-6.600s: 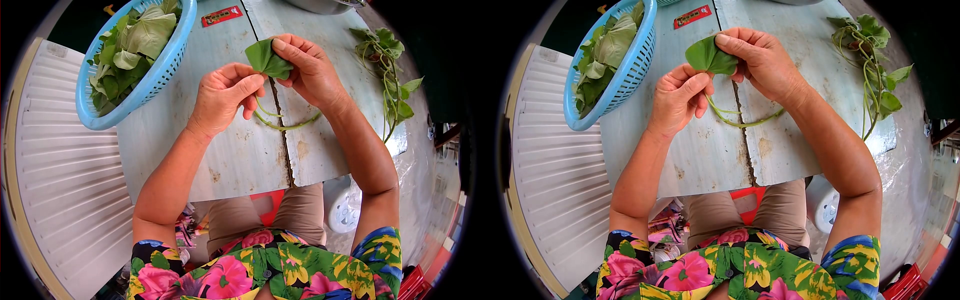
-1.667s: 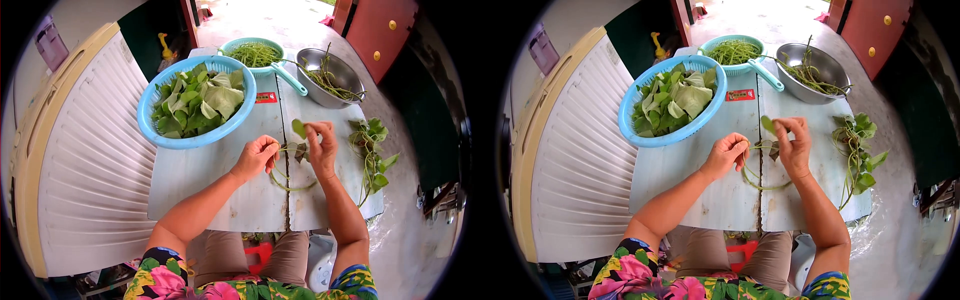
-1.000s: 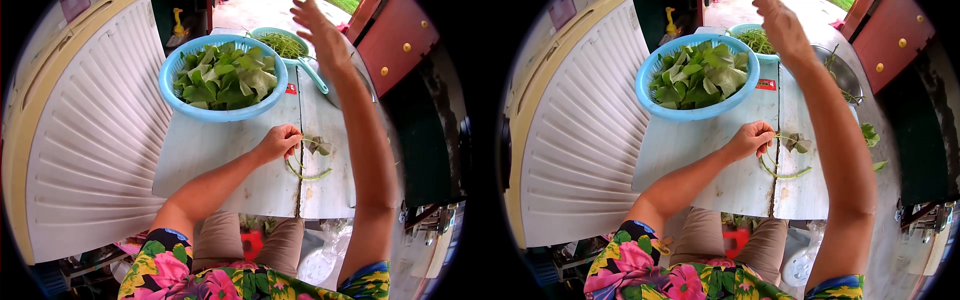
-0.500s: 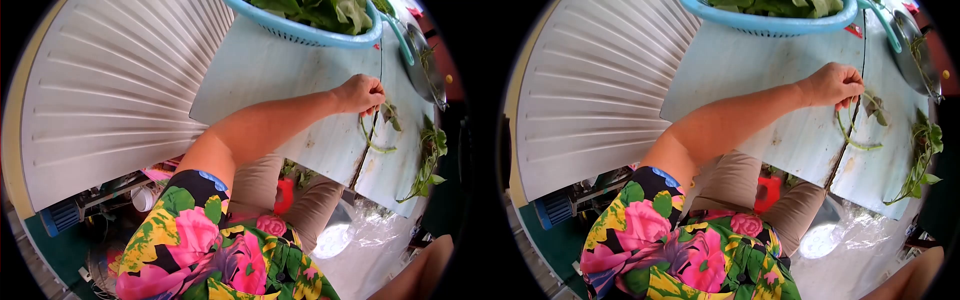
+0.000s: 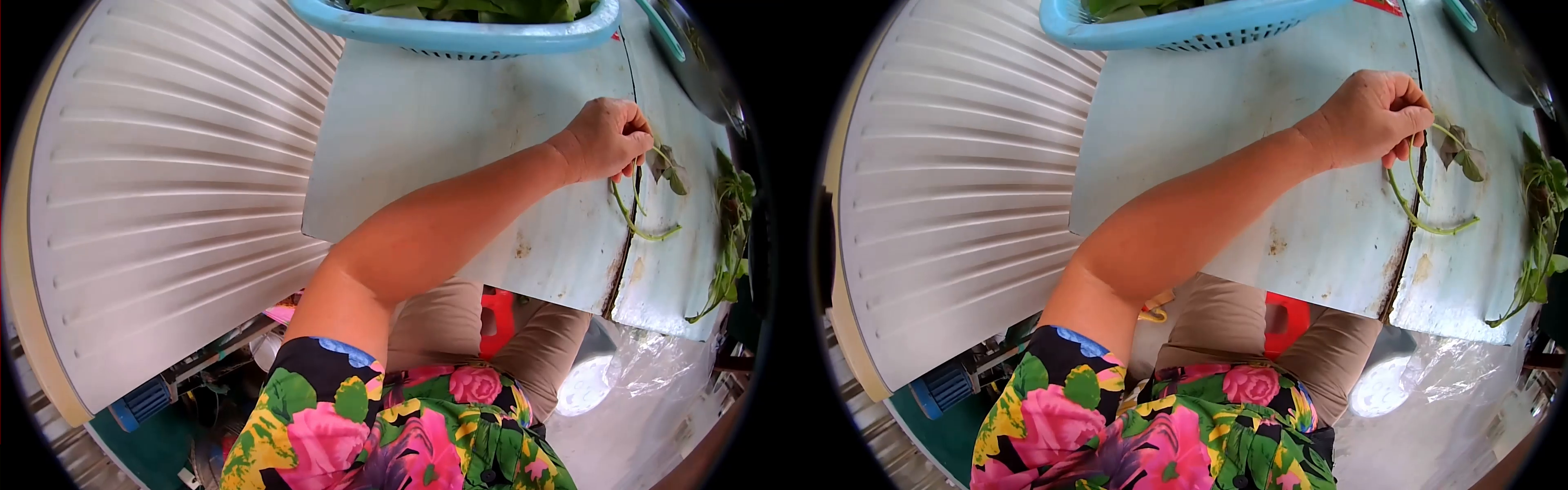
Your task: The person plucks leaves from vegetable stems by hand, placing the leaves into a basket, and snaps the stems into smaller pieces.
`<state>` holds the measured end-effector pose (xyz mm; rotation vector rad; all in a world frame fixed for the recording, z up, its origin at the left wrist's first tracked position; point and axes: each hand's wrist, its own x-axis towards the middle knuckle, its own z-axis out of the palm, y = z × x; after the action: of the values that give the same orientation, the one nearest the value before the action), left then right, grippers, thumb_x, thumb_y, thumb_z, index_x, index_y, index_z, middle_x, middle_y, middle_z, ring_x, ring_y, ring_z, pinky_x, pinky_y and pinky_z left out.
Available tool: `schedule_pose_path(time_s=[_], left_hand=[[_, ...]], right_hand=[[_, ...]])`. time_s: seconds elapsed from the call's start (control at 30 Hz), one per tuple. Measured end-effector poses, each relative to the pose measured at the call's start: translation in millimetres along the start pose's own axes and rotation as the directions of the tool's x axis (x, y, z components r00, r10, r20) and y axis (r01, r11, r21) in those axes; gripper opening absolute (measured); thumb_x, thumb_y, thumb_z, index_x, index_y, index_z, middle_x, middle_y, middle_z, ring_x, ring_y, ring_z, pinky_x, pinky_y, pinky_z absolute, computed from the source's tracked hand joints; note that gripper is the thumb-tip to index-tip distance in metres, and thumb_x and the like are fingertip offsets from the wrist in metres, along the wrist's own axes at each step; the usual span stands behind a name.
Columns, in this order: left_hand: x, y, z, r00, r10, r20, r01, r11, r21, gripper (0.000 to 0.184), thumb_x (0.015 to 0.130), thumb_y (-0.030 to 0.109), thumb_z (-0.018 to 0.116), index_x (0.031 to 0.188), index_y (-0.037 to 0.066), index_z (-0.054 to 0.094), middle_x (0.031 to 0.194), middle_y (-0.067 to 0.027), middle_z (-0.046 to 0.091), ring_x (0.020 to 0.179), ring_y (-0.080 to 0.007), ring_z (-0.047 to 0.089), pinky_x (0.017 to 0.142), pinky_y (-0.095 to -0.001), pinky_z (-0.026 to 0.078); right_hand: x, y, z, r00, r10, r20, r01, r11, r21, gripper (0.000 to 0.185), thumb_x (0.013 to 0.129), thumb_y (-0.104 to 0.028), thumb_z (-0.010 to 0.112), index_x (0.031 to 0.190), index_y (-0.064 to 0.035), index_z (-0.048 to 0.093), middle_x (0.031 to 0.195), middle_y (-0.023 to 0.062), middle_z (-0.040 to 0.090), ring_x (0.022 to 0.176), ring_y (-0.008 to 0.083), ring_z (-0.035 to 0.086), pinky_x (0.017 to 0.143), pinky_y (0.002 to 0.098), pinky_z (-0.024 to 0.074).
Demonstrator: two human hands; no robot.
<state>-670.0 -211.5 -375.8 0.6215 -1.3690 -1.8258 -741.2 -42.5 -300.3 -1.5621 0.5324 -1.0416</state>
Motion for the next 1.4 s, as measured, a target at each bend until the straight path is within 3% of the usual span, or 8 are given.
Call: schedule_pose_path(time_s=[0.07,0.33,0.47,0.53,0.77,0.87,1.13,1.4], left_hand=[[-2.8,-6.6,0.7,0.998,0.056,-0.002,-0.055,0.996,0.076,0.012,0.079,0.010,0.053,0.077,-0.002,0.052,0.064,-0.0061,0.057,0.049,-0.0091,0.052,0.041,-0.0223,0.043],[-3.7,2.9,2.2,1.000,-0.010,0.001,0.010,1.000,0.017,0.011,0.079,0.008,0.051,0.077,-0.002,0.050,0.062,-0.0062,0.055,0.048,-0.0089,0.051,0.039,-0.0222,0.042],[1.1,2.3,1.0,0.999,-0.029,-0.012,0.029,1.000,-0.012,0.011,0.079,0.009,0.052,0.076,-0.002,0.051,0.062,-0.0063,0.055,0.048,-0.0091,0.052,0.040,-0.0223,0.042],[-2.8,-4.7,0.2,0.998,0.070,-0.001,-0.070,0.996,0.055,0.012,0.078,0.009,0.052,0.076,-0.003,0.052,0.063,-0.0069,0.057,0.049,-0.0096,0.053,0.041,-0.0225,0.044],[-4.0,-7.1,-1.5,0.999,0.009,-0.038,-0.006,0.998,0.064,0.011,0.076,0.006,0.051,0.073,-0.003,0.057,0.066,-0.0070,0.061,0.051,-0.0106,0.057,0.049,-0.0221,0.049],[-2.2,-7.8,-2.0,1.000,-0.007,-0.029,0.008,0.998,0.056,0.011,0.075,0.006,0.051,0.073,-0.003,0.057,0.066,-0.0070,0.061,0.051,-0.0109,0.057,0.050,-0.0219,0.049],[-5.6,-4.9,1.4,0.999,0.029,-0.026,-0.028,0.998,0.054,0.012,0.077,0.008,0.053,0.077,-0.005,0.053,0.064,-0.0076,0.057,0.050,-0.0104,0.054,0.043,-0.0225,0.044],[-4.1,3.0,2.9,0.998,-0.051,0.019,0.051,0.998,0.040,0.012,0.082,0.010,0.051,0.080,-0.001,0.049,0.063,-0.0042,0.053,0.048,-0.0076,0.048,0.039,-0.0207,0.039]], right_hand=[[-1.0,-0.9,0.2,1.000,0.011,-0.011,-0.010,1.000,0.021,0.040,0.077,-0.028,0.036,0.106,-0.0024,0.042,0.104,0.0124,0.047,0.091,0.0216,0.047,0.076,0.0329,0.0376],[5.0,7.5,5.9,0.997,-0.046,0.059,0.041,0.996,0.081,0.034,0.074,-0.022,0.038,0.102,-0.0023,0.044,0.099,0.0112,0.048,0.086,0.0201,0.048,0.072,0.0311,0.0385],[8.2,3.9,16.2,0.980,-0.140,0.138,0.109,0.971,0.212,0.032,0.073,-0.019,0.040,0.099,-0.0023,0.044,0.096,0.0107,0.048,0.084,0.0194,0.048,0.070,0.0302,0.0389],[7.9,-6.4,25.5,0.963,-0.211,0.168,0.146,0.931,0.334,0.031,0.072,-0.018,0.040,0.098,-0.0023,0.045,0.095,0.0104,0.048,0.082,0.0190,0.048,0.069,0.0298,0.0391],[1.1,-25.8,43.3,0.933,-0.312,0.181,0.163,0.813,0.560,0.027,0.069,-0.013,0.043,0.094,-0.0022,0.046,0.091,0.0094,0.049,0.078,0.0177,0.049,0.065,0.0282,0.0399],[-2.0,-24.0,39.0,0.942,-0.285,0.176,0.158,0.841,0.517,0.026,0.068,-0.011,0.044,0.092,-0.0022,0.046,0.089,0.0090,0.049,0.076,0.0171,0.049,0.063,0.0275,0.0402],[-10.1,10.7,1.9,0.999,-0.022,0.047,0.015,0.989,0.147,0.022,0.066,-0.005,0.047,0.088,-0.0021,0.047,0.084,0.0078,0.050,0.071,0.0156,0.050,0.059,0.0257,0.0411],[-3.9,31.2,-19.1,1.000,0.018,-0.023,-0.017,1.000,0.026,0.021,0.063,0.001,0.049,0.083,-0.0020,0.049,0.079,0.0067,0.051,0.066,0.0141,0.051,0.055,0.0238,0.0420]])
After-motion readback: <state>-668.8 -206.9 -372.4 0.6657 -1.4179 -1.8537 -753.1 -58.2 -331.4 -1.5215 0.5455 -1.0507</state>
